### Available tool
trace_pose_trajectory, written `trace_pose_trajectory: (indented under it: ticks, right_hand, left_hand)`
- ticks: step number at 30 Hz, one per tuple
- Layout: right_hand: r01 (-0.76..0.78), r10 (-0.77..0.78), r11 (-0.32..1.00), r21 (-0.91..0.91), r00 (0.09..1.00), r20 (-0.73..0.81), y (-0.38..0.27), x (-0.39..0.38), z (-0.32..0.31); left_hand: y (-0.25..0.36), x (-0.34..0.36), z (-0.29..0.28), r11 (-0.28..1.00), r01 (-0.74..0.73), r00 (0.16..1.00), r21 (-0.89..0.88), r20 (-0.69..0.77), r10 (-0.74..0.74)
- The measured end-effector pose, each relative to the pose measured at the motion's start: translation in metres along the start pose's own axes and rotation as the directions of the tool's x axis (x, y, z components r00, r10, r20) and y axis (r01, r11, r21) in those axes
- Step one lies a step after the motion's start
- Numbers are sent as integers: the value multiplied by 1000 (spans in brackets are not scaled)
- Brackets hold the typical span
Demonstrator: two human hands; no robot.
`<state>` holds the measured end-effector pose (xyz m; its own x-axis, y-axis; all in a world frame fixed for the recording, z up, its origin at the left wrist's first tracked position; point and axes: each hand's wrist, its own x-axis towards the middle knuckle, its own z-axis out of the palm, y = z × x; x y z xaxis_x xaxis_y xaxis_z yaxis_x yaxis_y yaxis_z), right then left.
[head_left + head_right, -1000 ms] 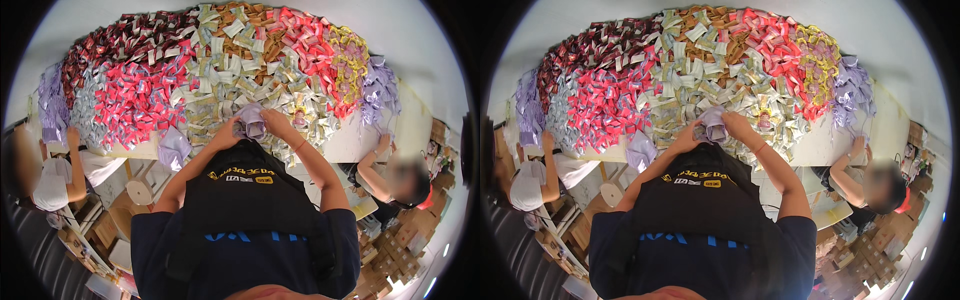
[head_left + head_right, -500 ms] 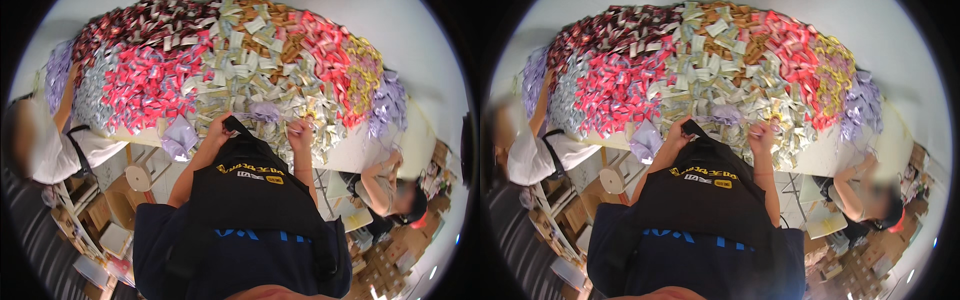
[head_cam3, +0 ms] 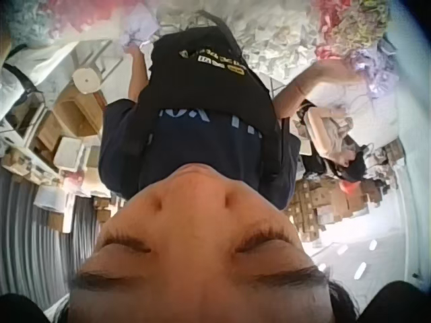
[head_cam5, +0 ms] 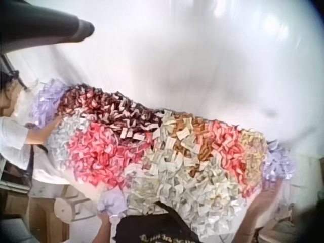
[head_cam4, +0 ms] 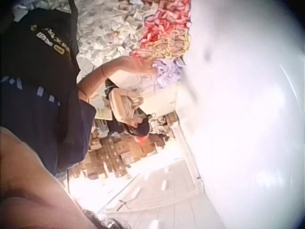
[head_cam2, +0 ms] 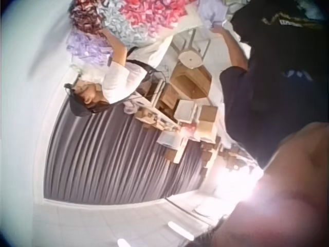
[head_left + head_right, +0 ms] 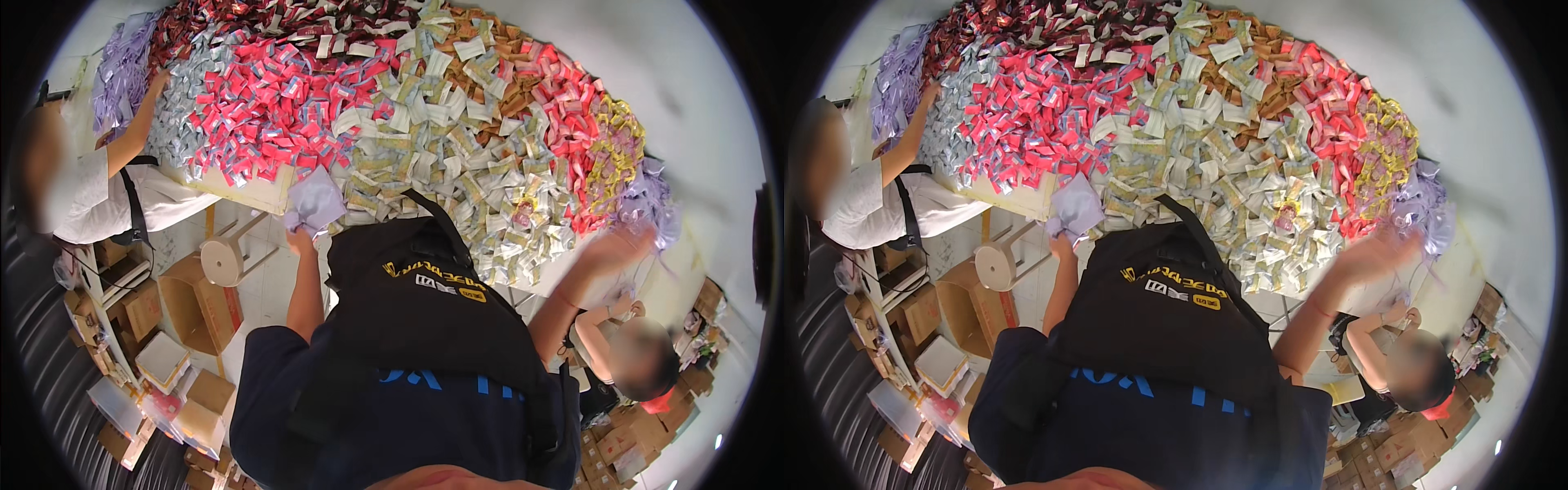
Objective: The person repeatedly picks small pre-wrapped items from a large pile on a table and places them into a purple plastic bag. The person continues this one-by-one packing process for the duration of the clip.
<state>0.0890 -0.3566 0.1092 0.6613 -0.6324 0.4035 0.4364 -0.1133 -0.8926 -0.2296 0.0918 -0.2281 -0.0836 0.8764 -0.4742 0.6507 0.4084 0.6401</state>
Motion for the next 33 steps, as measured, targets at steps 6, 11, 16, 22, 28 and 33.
trace_pose_trajectory:
  ticks: [6, 11, 16, 22, 28, 33]
  right_hand:
    - [-22, 443, 885, -466, 351, 825, 105, -176, 21]
    - [410, 78, 912, 24, -229, 970, 160, -271, 46]
    - [534, 206, 845, -26, -279, 938, 159, -277, 54]
    - [248, 398, 854, -457, 254, 882, 158, -224, 32]
    - [451, 355, 710, -540, 434, 828, 190, -102, 59]
    - [799, 290, 466, -381, 269, 918, 261, -76, 74]
  left_hand:
    - [70, -79, -27, 784, -597, 784, -170, 86, 615]
    - [159, -153, 2, 149, -988, 132, -36, 294, 947]
    - [137, -124, 32, 254, -966, 199, -49, 490, 849]
    - [149, -150, 54, 257, -962, 269, 94, 491, 828]
    - [164, -125, 66, 197, -968, 251, 156, 554, 794]
    - [166, -128, 71, 56, -985, 143, 161, 597, 789]
